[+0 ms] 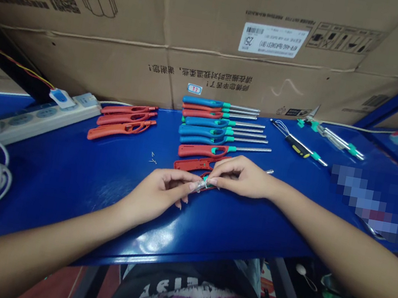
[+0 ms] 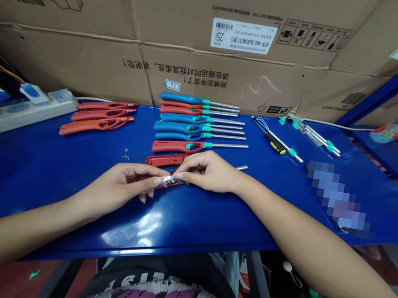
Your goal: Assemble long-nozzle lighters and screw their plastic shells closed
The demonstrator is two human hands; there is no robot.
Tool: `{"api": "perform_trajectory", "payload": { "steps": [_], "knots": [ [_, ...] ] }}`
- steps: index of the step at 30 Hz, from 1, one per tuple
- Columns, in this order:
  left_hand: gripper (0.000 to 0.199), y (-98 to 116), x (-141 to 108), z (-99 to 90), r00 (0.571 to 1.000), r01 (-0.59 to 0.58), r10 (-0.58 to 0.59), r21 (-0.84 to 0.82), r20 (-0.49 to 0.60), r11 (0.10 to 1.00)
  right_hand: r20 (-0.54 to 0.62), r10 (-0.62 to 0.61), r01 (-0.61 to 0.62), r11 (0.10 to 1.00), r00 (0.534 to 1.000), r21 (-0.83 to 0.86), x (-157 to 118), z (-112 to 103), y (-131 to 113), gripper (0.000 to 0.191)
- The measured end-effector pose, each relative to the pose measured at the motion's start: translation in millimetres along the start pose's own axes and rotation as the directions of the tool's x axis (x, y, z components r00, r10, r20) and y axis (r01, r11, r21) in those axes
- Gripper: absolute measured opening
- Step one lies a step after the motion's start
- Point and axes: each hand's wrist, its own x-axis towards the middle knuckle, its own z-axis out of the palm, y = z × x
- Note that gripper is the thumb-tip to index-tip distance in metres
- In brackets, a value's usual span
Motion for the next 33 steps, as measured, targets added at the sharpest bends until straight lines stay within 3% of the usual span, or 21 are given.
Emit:
{"api": "perform_trajectory", "payload": {
  "steps": [10, 19, 33],
  "knots": [
    [0.035, 1.5, -3.1, 2.6, 0.998, -0.068, 0.068, 0.048, -0.008, 0.997, 0.009, 0.011, -0.011, 1.000, 1.000, -0.003, 0.6, 0.9, 0.4, 0.020],
    [0.033, 1.2, 0.1, -1.5, 0.997, -0.071, 0.071, 0.062, 0.010, 0.996, -0.087, 0.170, -0.147, 0.963, 0.982, 0.224, 3.4, -0.7, 5.4, 0.025],
    [0.026, 0.4, -1.2, 2.8, 0.999, -0.034, 0.034, 0.050, 0.008, 0.998, -0.090, 0.143, -0.121, 0.969, 0.986, 0.215, 2.0, 5.4, 0.3, 0.017]
  ]
}}
